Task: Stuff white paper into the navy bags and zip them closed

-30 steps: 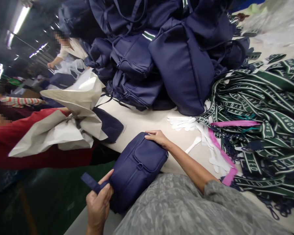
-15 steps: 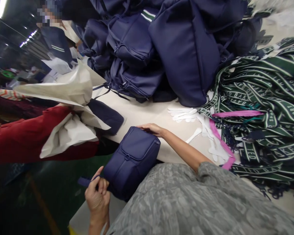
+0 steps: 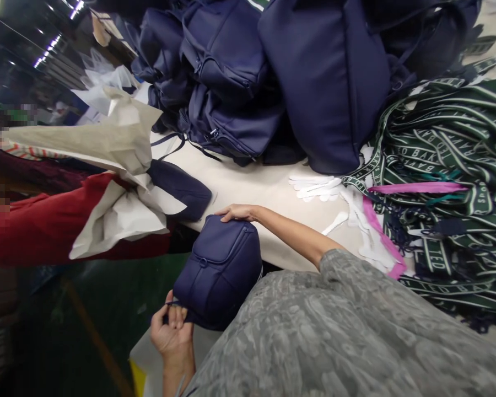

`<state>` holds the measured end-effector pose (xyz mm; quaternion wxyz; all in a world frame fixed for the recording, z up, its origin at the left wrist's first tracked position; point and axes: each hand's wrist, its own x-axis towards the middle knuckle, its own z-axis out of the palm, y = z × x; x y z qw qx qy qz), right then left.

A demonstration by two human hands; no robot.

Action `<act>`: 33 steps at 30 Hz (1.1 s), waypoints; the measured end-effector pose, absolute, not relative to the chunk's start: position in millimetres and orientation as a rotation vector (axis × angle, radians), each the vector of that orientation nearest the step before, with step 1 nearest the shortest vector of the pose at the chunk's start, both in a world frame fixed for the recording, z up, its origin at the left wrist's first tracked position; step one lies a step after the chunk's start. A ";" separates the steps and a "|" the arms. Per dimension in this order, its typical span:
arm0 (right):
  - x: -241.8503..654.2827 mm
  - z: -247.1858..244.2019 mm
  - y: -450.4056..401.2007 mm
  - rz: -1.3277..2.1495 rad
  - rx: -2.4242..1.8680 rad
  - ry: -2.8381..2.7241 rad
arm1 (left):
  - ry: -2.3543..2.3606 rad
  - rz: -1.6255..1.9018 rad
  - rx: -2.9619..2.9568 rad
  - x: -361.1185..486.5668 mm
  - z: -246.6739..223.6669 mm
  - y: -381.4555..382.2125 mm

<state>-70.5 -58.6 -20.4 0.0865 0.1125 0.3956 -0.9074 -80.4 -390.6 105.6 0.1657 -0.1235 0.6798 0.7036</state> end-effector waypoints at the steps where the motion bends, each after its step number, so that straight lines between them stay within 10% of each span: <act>1: -73.2 -21.4 -59.4 -2.676 0.330 1.162 | 1.931 2.002 -0.347 -79.8 104.2 -390.5; 22: -75.9 -33.4 -64.8 -2.706 0.555 1.100 | 1.929 2.003 -0.376 -69.3 107.6 -381.3; 33: -10.7 -46.5 -2.8 -2.926 0.730 1.030 | 2.138 1.904 0.072 -56.1 192.8 -317.5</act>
